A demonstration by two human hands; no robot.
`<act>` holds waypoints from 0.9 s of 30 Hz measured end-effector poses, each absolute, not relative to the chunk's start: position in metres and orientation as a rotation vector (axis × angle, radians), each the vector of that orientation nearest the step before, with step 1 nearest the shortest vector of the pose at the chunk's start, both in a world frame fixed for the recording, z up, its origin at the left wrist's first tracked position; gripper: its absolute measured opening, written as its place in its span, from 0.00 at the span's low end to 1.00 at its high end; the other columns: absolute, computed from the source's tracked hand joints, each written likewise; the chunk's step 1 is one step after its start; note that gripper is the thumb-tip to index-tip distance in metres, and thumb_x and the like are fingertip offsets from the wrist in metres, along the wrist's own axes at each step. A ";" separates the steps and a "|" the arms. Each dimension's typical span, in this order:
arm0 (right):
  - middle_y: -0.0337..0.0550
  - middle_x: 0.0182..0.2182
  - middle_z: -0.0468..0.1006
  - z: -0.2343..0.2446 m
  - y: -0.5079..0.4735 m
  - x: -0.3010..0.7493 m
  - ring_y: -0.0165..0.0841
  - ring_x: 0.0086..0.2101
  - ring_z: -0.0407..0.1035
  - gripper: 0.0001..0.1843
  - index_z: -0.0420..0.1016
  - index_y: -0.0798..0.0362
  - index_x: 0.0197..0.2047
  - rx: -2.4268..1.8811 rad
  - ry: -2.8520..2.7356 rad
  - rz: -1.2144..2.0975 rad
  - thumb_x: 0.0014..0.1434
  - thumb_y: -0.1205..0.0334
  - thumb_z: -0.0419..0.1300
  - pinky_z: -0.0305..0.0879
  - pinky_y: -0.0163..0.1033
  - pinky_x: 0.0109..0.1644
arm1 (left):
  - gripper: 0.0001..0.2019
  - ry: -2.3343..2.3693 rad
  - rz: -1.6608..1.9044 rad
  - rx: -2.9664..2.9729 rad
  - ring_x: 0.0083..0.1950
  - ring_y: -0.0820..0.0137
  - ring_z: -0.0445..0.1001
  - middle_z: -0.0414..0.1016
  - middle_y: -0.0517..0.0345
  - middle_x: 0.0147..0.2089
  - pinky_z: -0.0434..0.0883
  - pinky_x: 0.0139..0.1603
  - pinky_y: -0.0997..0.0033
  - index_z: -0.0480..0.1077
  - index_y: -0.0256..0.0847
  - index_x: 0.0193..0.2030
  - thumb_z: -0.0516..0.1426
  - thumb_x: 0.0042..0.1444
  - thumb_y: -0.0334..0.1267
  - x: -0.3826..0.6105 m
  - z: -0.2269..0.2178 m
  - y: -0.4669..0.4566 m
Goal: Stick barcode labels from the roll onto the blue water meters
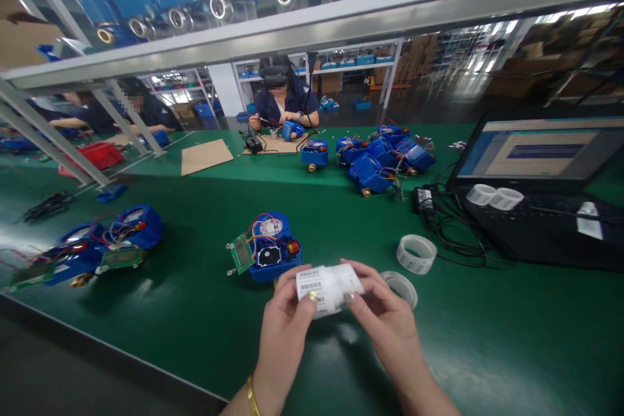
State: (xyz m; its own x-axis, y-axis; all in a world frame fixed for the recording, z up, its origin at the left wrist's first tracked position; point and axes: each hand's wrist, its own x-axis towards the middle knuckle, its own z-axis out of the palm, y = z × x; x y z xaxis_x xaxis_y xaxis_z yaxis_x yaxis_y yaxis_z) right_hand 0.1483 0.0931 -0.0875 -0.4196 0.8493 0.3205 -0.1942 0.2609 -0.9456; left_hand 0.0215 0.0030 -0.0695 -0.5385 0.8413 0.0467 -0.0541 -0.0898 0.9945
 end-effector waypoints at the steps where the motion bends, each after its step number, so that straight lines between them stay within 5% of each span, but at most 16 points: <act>1: 0.50 0.47 0.74 -0.087 0.093 0.148 0.41 0.47 0.69 0.05 0.75 0.50 0.29 -0.615 -1.567 1.359 0.55 0.60 0.63 0.71 0.40 0.43 | 0.13 1.514 1.701 0.877 0.53 0.62 0.68 0.65 0.53 0.54 0.70 0.47 0.71 0.72 0.42 0.47 0.56 0.55 0.39 0.022 -0.070 0.004; 15: 0.53 0.49 0.73 -0.086 0.091 0.148 0.42 0.47 0.69 0.07 0.74 0.52 0.28 -0.588 -1.586 1.469 0.53 0.59 0.64 0.71 0.41 0.43 | 0.10 1.627 1.592 0.992 0.54 0.63 0.67 0.64 0.53 0.55 0.68 0.49 0.72 0.76 0.42 0.39 0.55 0.54 0.36 0.022 -0.066 0.006; 27: 0.50 0.47 0.75 -0.087 0.094 0.149 0.41 0.45 0.70 0.07 0.77 0.50 0.31 -0.564 -1.496 1.493 0.55 0.56 0.63 0.69 0.42 0.46 | 0.10 1.572 1.706 0.941 0.57 0.64 0.65 0.63 0.54 0.57 0.67 0.52 0.76 0.75 0.42 0.42 0.56 0.55 0.38 0.018 -0.073 0.003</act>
